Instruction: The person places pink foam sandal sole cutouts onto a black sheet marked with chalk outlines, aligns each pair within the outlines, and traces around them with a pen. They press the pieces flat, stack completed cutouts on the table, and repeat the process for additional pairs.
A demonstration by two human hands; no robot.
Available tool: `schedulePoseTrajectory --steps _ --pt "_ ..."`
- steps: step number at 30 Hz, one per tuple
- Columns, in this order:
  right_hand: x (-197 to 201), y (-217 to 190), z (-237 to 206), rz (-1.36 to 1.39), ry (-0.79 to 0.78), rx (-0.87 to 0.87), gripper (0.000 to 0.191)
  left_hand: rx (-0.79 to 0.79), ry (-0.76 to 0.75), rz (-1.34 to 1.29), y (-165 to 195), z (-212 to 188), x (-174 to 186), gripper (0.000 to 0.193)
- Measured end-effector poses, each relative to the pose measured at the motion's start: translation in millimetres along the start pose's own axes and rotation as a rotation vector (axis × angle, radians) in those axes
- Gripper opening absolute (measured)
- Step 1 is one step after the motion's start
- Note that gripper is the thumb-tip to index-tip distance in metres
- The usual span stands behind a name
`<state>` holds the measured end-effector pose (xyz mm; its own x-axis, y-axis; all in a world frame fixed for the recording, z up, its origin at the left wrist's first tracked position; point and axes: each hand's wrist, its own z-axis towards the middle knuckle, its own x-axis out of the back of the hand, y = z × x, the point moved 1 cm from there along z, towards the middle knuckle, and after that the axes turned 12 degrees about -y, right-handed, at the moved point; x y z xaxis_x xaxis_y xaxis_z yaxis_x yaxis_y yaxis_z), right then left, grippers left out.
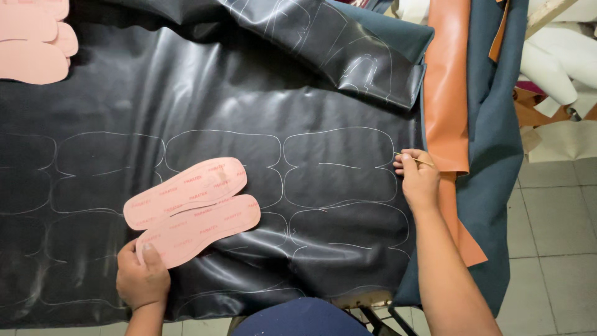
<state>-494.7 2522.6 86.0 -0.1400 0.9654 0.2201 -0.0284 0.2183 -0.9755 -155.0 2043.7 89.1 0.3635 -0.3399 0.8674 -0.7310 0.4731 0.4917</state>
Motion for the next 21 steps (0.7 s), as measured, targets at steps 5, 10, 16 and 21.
schedulePoseTrajectory --steps 5,10,16,21 --pt "-4.7 11.1 3.3 -0.051 0.002 -0.03 0.024 -0.01 0.015 0.077 -8.1 4.5 -12.9 0.046" --pt "-9.6 7.9 -0.7 -0.083 0.01 -0.03 0.023 -0.05 0.031 0.089 -11.1 5.9 -13.0 0.047" --pt "-11.8 2.7 -3.4 -0.1 0.018 -0.042 0.023 -0.052 0.023 0.089 -11.5 5.4 -12.7 0.048" --pt "-12.8 3.5 -2.6 -0.069 0.01 -0.033 0.022 -0.05 0.027 0.101 -10.6 5.8 -12.4 0.047"
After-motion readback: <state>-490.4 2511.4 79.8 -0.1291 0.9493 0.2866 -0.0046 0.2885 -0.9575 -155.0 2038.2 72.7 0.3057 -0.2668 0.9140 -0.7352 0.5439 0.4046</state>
